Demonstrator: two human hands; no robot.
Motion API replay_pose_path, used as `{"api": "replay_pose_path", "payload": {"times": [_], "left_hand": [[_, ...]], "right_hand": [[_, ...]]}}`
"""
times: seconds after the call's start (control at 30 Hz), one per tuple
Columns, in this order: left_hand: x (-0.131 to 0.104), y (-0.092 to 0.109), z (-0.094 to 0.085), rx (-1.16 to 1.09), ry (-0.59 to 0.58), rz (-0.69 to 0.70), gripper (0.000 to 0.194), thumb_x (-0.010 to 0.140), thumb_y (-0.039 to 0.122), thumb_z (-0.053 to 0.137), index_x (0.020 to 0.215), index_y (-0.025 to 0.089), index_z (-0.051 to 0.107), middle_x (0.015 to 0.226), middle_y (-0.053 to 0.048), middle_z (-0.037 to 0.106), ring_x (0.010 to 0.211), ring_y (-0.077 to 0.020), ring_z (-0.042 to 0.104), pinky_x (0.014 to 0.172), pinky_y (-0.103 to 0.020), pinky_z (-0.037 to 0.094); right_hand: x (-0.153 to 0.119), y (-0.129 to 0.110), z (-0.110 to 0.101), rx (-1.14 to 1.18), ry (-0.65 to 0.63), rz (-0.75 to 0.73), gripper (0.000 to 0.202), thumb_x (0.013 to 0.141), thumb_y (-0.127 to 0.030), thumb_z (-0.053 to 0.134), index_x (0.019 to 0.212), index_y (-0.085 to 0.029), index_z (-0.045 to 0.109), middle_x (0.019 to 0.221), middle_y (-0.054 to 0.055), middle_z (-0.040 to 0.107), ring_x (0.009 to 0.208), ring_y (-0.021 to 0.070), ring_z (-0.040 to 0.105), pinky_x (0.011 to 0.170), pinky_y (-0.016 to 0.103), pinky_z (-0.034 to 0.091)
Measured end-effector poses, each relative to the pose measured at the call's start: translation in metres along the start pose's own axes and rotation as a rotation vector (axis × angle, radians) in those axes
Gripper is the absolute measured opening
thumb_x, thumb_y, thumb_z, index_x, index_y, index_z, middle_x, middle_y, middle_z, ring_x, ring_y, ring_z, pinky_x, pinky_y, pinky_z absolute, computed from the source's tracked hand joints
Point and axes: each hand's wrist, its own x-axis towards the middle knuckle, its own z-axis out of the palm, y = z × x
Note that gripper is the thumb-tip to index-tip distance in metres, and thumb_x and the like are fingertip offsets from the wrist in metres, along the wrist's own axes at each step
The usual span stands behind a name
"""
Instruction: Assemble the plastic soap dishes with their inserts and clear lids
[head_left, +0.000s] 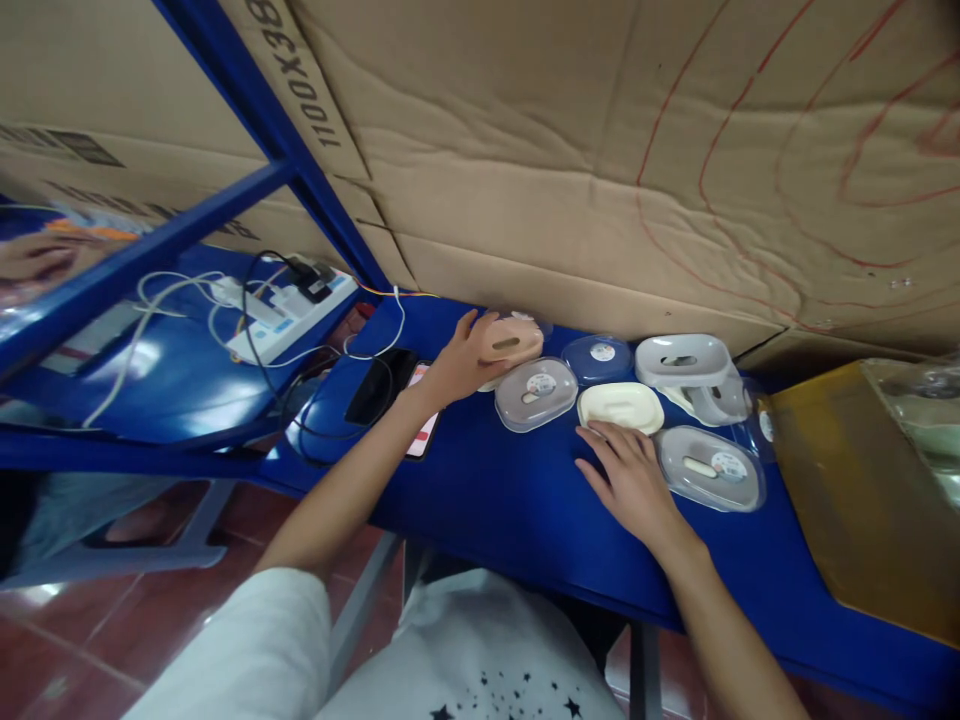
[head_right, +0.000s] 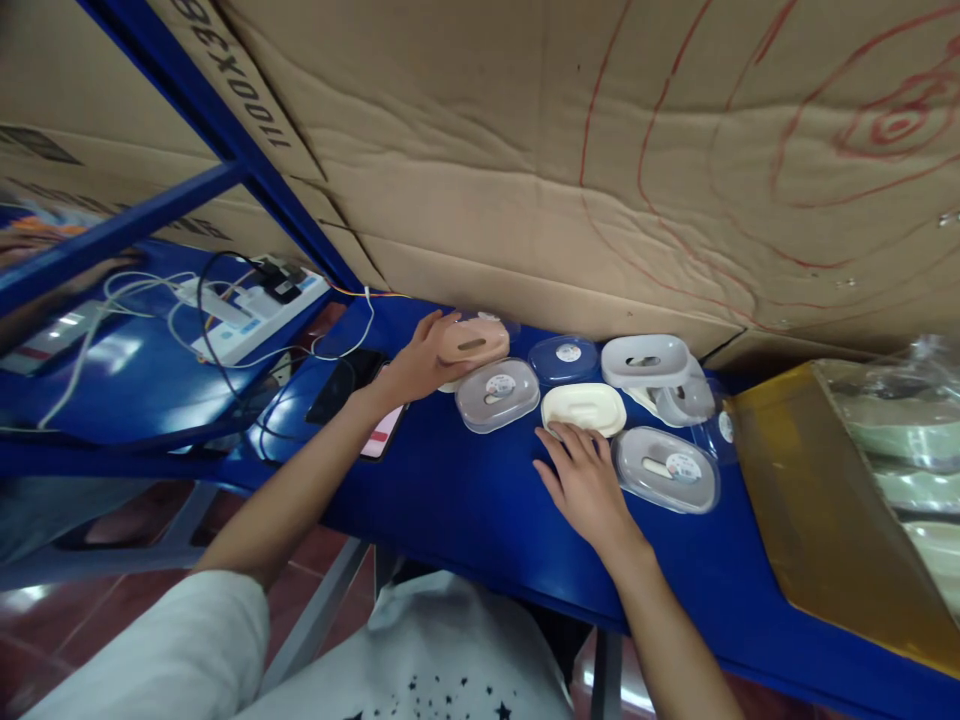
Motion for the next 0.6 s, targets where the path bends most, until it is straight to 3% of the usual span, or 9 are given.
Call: {"api": "replay_pose_path", "payload": {"times": [0.13, 0.23, 0.37, 0.6], "left_hand": [[-0.011, -0.003, -0.008, -0.002, -0.13, 0.036, 0.102, 0.084, 0.042, 0.087, 0.167, 0.024, 0.03, 0.173, -0.018, 0.033, 0.166, -0.0416, 0.024, 0.128, -0.059, 0.04], [-0.015, 0.002, -0.011, 0.004, -0.159, 0.065, 0.102, 0.082, 0.036, 0.088, 0.166, 0.028, 0.032, 0.171, -0.014, 0.037, 0.165, -0.0408, 0.025, 0.129, -0.06, 0.038], [-0.01, 0.013, -0.016, 0.028, -0.059, 0.051, 0.102, 0.084, 0.032, 0.085, 0.168, 0.023, 0.026, 0.17, -0.021, 0.033, 0.157, -0.0409, 0.041, 0.125, -0.064, 0.04], [-0.013, 0.045, -0.039, 0.03, 0.187, 0.194, 0.069, 0.092, 0.032, 0.075, 0.153, 0.024, 0.043, 0.165, -0.016, 0.04, 0.158, -0.0318, 0.039, 0.129, -0.053, 0.038]], "right_hand": [[-0.001, 0.001, 0.001, -0.007, -0.005, -0.003, 0.039, 0.111, -0.034, 0.054, 0.146, -0.02, 0.062, 0.147, 0.014, 0.067, 0.136, 0.0315, 0.062, 0.114, 0.053, 0.043], [-0.001, 0.0, 0.001, -0.008, -0.008, -0.009, 0.038, 0.111, -0.035, 0.054, 0.146, -0.021, 0.063, 0.147, 0.015, 0.067, 0.137, 0.0323, 0.062, 0.115, 0.054, 0.043], [-0.002, 0.0, 0.001, -0.006, -0.016, -0.013, 0.038, 0.111, -0.035, 0.053, 0.145, -0.021, 0.063, 0.147, 0.015, 0.067, 0.136, 0.0326, 0.062, 0.115, 0.054, 0.043], [-0.001, 0.0, -0.002, 0.011, -0.034, 0.01, 0.039, 0.111, -0.035, 0.053, 0.146, -0.021, 0.063, 0.15, 0.016, 0.065, 0.14, 0.0328, 0.06, 0.117, 0.055, 0.042]]}}
